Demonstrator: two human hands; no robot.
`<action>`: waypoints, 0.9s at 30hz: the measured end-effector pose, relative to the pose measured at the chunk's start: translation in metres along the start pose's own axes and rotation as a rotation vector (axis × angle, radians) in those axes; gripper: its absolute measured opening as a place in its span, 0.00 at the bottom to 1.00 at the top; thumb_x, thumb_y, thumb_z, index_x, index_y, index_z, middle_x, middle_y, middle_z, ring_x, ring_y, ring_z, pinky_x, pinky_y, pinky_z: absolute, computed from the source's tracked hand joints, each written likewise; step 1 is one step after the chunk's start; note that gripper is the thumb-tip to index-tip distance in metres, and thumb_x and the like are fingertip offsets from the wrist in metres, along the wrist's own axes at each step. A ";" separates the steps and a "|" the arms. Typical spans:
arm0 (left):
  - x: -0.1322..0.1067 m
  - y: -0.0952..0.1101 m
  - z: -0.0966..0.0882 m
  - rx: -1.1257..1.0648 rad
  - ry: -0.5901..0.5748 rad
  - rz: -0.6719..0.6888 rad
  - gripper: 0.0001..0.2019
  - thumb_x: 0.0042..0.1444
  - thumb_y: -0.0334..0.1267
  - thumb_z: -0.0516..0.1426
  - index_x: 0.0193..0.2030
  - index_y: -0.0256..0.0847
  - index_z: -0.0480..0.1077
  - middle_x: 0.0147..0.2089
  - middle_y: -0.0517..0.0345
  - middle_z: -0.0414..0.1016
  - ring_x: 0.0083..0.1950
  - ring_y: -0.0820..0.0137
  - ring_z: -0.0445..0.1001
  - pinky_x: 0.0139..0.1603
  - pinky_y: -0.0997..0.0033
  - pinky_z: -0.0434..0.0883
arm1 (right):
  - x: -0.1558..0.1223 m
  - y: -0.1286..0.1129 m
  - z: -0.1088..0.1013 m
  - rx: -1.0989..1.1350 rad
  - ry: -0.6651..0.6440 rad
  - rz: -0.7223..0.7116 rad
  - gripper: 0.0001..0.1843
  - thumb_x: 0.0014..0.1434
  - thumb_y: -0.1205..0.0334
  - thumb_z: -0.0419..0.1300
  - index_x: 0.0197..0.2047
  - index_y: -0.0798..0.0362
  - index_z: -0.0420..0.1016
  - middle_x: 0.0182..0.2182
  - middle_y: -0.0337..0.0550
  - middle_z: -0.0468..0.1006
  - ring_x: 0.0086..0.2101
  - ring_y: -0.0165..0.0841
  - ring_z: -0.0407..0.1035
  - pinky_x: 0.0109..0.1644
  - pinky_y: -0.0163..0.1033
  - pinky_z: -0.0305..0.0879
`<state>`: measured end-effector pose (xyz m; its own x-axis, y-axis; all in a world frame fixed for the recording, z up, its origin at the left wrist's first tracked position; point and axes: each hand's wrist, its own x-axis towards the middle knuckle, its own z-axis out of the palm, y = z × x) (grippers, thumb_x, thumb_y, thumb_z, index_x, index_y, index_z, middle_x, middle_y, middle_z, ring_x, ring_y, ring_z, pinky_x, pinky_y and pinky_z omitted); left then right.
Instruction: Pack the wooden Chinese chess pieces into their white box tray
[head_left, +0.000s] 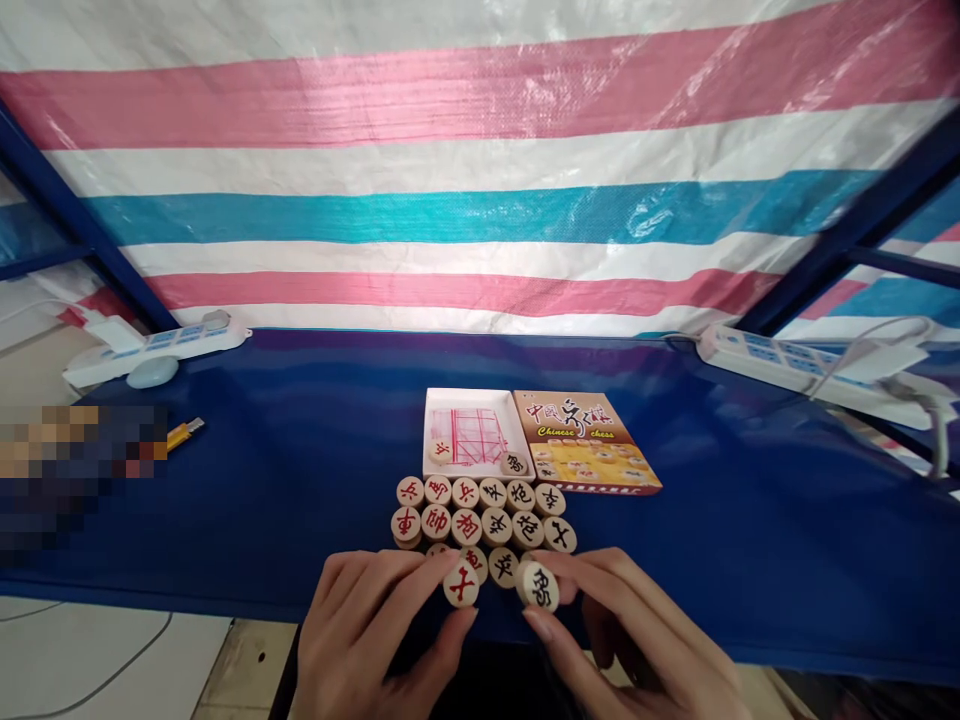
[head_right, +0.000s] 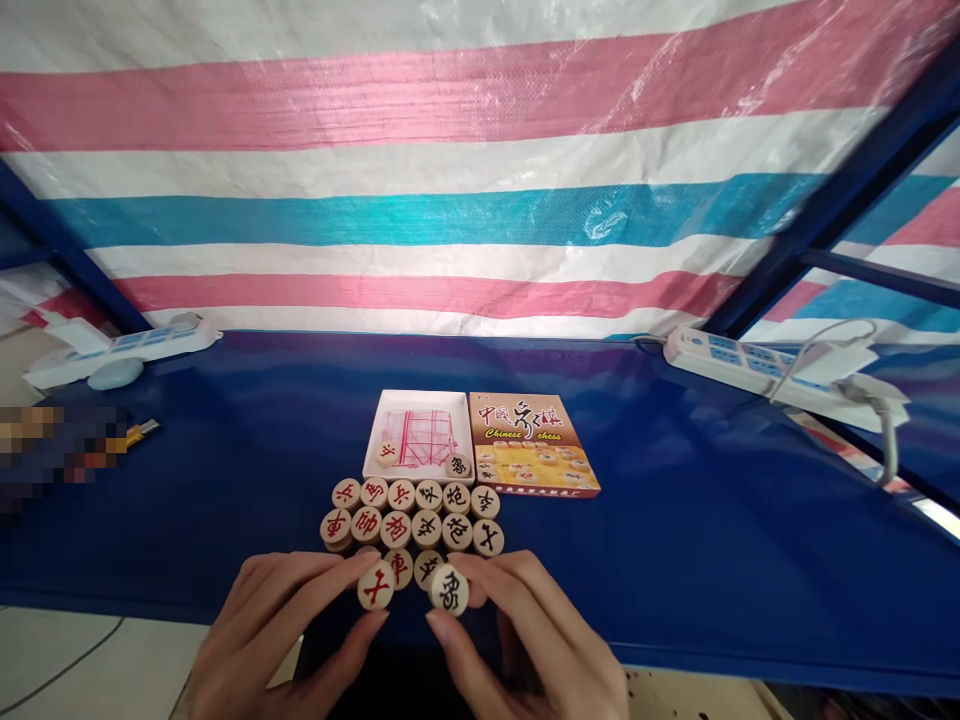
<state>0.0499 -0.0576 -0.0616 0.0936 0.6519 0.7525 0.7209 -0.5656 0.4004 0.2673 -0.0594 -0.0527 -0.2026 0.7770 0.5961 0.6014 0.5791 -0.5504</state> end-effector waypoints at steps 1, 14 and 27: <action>0.000 0.001 0.002 0.009 0.006 0.005 0.13 0.57 0.32 0.64 0.49 0.45 0.77 0.38 0.59 0.81 0.36 0.69 0.77 0.38 0.66 0.69 | -0.001 0.000 0.004 -0.003 0.018 0.018 0.17 0.59 0.65 0.64 0.52 0.50 0.73 0.36 0.43 0.76 0.21 0.26 0.68 0.20 0.31 0.70; -0.003 0.004 0.009 0.031 0.018 0.016 0.16 0.54 0.28 0.66 0.50 0.44 0.77 0.42 0.60 0.82 0.41 0.69 0.76 0.42 0.69 0.73 | -0.008 0.005 0.020 -0.068 0.014 -0.026 0.19 0.60 0.71 0.62 0.54 0.50 0.73 0.42 0.47 0.74 0.37 0.33 0.75 0.38 0.35 0.78; 0.012 -0.008 -0.017 -0.038 -0.008 -0.075 0.13 0.57 0.27 0.63 0.48 0.43 0.76 0.45 0.57 0.77 0.45 0.71 0.75 0.45 0.72 0.72 | 0.021 0.008 -0.025 -0.084 0.078 0.072 0.09 0.61 0.63 0.63 0.46 0.46 0.77 0.42 0.41 0.76 0.35 0.29 0.73 0.28 0.32 0.68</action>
<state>0.0340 -0.0539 -0.0473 0.0456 0.6972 0.7154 0.6994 -0.5337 0.4755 0.2867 -0.0448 -0.0300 -0.0979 0.7924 0.6022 0.6755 0.4972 -0.5445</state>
